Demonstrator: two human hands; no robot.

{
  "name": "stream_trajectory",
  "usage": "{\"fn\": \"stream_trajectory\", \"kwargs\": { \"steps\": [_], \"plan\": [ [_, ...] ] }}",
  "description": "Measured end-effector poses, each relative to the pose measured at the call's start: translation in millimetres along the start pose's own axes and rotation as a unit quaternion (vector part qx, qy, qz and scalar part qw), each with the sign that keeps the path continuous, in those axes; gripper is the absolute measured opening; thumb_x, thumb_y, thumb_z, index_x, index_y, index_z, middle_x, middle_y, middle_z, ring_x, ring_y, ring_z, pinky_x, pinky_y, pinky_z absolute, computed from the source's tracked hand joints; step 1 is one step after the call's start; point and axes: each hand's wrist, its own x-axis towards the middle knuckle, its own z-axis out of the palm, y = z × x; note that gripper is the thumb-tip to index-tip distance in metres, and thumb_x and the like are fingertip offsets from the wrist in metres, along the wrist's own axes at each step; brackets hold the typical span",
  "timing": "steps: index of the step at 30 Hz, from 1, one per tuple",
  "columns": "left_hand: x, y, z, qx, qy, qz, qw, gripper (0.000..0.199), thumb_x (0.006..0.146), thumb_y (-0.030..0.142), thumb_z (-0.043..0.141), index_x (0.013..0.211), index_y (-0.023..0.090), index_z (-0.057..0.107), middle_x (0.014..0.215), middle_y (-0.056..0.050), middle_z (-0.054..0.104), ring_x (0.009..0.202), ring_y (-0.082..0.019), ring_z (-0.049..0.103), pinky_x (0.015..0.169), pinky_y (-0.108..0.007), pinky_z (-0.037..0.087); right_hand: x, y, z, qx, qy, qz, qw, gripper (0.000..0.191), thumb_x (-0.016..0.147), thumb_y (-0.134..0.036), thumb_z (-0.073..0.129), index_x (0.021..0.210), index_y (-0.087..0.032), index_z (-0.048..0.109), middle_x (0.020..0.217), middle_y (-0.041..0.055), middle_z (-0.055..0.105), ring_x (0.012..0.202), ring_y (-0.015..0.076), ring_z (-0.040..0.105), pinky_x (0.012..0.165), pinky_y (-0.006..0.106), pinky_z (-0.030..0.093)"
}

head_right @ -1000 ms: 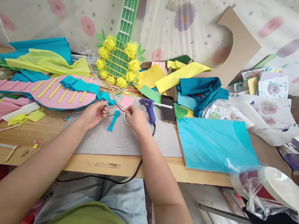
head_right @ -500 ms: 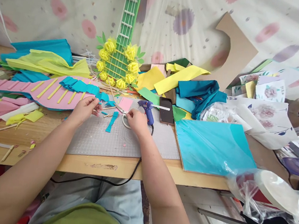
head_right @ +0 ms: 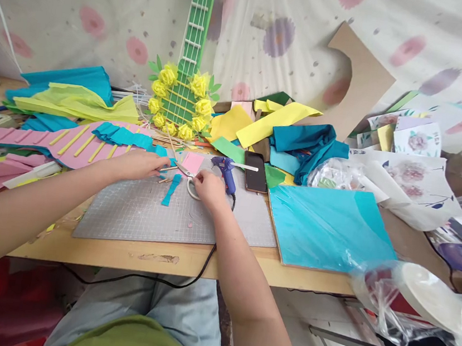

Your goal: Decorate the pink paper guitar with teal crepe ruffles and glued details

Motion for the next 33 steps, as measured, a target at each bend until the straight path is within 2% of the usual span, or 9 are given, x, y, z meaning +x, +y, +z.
{"fn": "stream_trajectory", "kwargs": {
  "steps": [7,10,13,16,20,24,28,30,33],
  "plan": [
    [9,-1,7.8,0.026,-0.033,0.020,0.999,0.022,0.077,0.025,0.045,0.093,0.021,0.060,0.091,-0.008,0.064,0.087,-0.023,0.059,0.069,-0.029,0.042,1,1,3,-0.007,-0.001,-0.006,1.000,0.015,0.078,-0.032,0.054,0.078,-0.020,0.063,0.079,0.0030,0.066,0.073,0.0154,0.058,0.061,0.024,0.037],
    [13,2,7.7,0.023,-0.044,-0.010,0.999,0.024,0.077,0.026,0.043,0.092,0.018,0.061,0.091,-0.011,0.064,0.086,-0.024,0.060,0.069,-0.031,0.043,1,2,3,-0.002,0.000,-0.005,1.000,0.015,0.078,-0.031,0.053,0.078,-0.021,0.063,0.078,0.0027,0.065,0.073,0.0152,0.058,0.060,0.024,0.037],
    [15,5,9.1,0.026,-0.040,-0.071,0.996,0.026,0.077,0.026,0.044,0.092,0.015,0.061,0.094,-0.014,0.064,0.085,-0.026,0.060,0.070,-0.033,0.043,0,1,3,0.004,0.010,-0.010,1.000,0.015,0.078,-0.030,0.052,0.079,-0.020,0.063,0.078,0.0031,0.066,0.072,0.0147,0.058,0.060,0.024,0.037],
    [16,4,9.7,0.017,-0.024,-0.129,0.991,0.026,0.076,0.030,0.047,0.092,0.015,0.061,0.094,-0.014,0.064,0.085,-0.028,0.061,0.069,-0.033,0.043,-1,0,3,0.003,0.021,-0.017,1.000,0.016,0.078,-0.029,0.051,0.079,-0.020,0.063,0.077,0.0033,0.066,0.071,0.0147,0.058,0.060,0.024,0.036],
    [11,-4,1.4,-0.028,0.006,-0.169,0.985,0.032,0.069,0.041,0.056,0.093,0.021,0.060,0.092,-0.008,0.066,0.085,-0.027,0.060,0.067,-0.031,0.043,-2,-1,2,0.001,0.025,-0.024,0.999,0.017,0.078,-0.030,0.050,0.080,-0.020,0.064,0.079,0.0035,0.066,0.072,0.0154,0.059,0.060,0.025,0.037],
    [6,-15,-15.3,-0.070,0.076,-0.227,0.968,0.023,0.073,0.039,0.051,0.086,0.022,0.061,0.085,-0.006,0.066,0.080,-0.023,0.061,0.064,-0.029,0.041,-4,-3,0,0.001,0.022,-0.022,1.000,0.016,0.078,-0.029,0.050,0.080,-0.020,0.063,0.081,0.0039,0.066,0.074,0.0160,0.059,0.061,0.025,0.038],
    [7,-17,-22.4,-0.077,0.123,-0.306,0.941,0.034,0.076,0.050,0.046,0.083,0.020,0.061,0.079,-0.008,0.065,0.081,-0.026,0.060,0.066,-0.032,0.041,-3,-3,1,-0.008,0.031,-0.017,0.999,0.017,0.079,-0.028,0.048,0.082,-0.020,0.063,0.082,0.0037,0.066,0.077,0.0172,0.060,0.063,0.025,0.039],
    [10,-14,-17.2,-0.078,0.121,-0.278,0.950,0.033,0.073,0.049,0.051,0.084,0.020,0.061,0.080,-0.008,0.064,0.084,-0.026,0.059,0.069,-0.033,0.042,-2,-2,1,-0.016,0.036,-0.011,0.999,0.018,0.080,-0.028,0.047,0.084,-0.021,0.063,0.083,0.0039,0.067,0.079,0.0178,0.060,0.064,0.026,0.039],
    [18,-6,-2.0,-0.075,0.124,-0.131,0.981,0.024,0.069,0.030,0.057,0.092,0.022,0.059,0.096,-0.006,0.063,0.098,-0.024,0.054,0.075,-0.030,0.042,-2,-1,2,-0.026,0.034,-0.002,0.999,0.019,0.081,-0.028,0.046,0.085,-0.021,0.063,0.086,0.0043,0.066,0.081,0.0176,0.061,0.066,0.026,0.040]
  ]
}}
